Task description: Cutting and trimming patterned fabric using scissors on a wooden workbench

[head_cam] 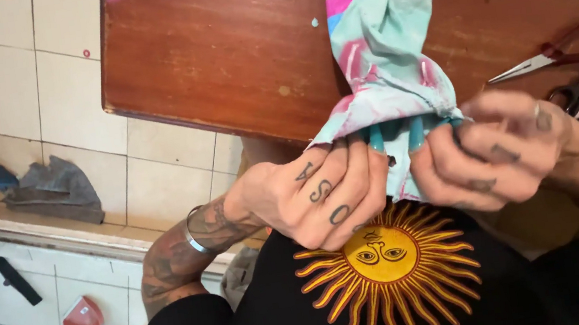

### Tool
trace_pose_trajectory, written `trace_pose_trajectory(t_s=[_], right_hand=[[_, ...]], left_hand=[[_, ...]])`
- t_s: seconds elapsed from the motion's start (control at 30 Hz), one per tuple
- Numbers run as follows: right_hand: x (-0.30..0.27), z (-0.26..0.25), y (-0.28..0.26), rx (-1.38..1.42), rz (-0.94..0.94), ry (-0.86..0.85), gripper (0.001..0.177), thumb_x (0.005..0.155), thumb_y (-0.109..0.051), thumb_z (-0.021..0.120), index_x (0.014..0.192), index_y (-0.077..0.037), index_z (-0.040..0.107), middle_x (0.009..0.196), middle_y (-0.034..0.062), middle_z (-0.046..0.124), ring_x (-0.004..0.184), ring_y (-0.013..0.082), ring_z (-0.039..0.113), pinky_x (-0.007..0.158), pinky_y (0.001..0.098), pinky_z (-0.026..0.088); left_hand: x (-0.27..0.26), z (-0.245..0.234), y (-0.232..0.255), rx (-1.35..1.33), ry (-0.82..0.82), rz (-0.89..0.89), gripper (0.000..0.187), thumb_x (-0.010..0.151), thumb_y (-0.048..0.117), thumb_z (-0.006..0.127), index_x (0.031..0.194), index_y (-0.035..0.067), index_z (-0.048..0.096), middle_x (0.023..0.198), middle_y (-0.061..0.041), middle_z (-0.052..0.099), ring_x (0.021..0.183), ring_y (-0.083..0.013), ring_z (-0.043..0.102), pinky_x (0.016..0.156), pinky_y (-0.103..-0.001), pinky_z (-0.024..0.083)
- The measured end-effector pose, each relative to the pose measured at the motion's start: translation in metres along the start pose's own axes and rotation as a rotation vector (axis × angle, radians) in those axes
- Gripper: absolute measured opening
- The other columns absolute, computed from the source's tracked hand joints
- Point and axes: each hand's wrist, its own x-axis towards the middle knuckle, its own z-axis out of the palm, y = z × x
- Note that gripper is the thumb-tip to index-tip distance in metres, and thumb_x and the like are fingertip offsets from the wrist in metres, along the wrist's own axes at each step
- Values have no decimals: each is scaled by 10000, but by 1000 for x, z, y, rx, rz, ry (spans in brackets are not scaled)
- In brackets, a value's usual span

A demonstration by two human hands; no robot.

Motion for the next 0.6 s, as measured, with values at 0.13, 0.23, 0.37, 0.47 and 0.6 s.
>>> trace_pose_trajectory(t_s=[0.13, 0.23, 0.37, 0.47, 0.6], right_hand=[[9, -12, 1, 160, 233, -100, 123, 831, -122, 472, 844, -55, 575, 687, 85, 574, 494, 176, 367, 410, 312, 433], [21, -18, 12, 43, 106, -188, 208, 853, -169, 432, 753, -81, 591, 674, 20, 560, 437, 128, 339, 475, 222, 327], [8, -20, 11, 12, 40, -116, 223, 855, -123, 401, 687, -106, 547, 611, 10, 456, 462, 160, 540, 937, 375, 133], [10, -21, 17, 60, -237, -149, 262, 772, -93, 335, 695, -5, 570, 605, 82, 510, 452, 171, 501, 586, 251, 380], [5, -18, 14, 44, -244, -96, 247, 760, -49, 331, 743, -25, 576, 613, 63, 549, 472, 157, 522, 564, 253, 375]], left_hand=[[1, -2, -4, 3, -26, 78, 250, 872, 91, 387, 759, 61, 607, 686, -48, 557, 569, -93, 493, 537, -173, 406], [2, -5, -5, 24, -76, 135, 238, 867, 70, 373, 788, 54, 596, 714, -50, 566, 593, -98, 514, 563, -169, 407], [3, -6, -5, 20, -72, 128, 280, 886, 111, 328, 786, 66, 586, 696, -45, 559, 571, -87, 476, 525, -163, 351], [2, -5, -3, -13, -64, 107, 266, 879, 112, 332, 804, 77, 585, 705, -38, 559, 574, -80, 475, 512, -160, 330], [1, -5, 0, -18, -65, 84, 255, 872, 116, 354, 799, 74, 594, 708, -41, 563, 563, -79, 467, 492, -166, 332]])
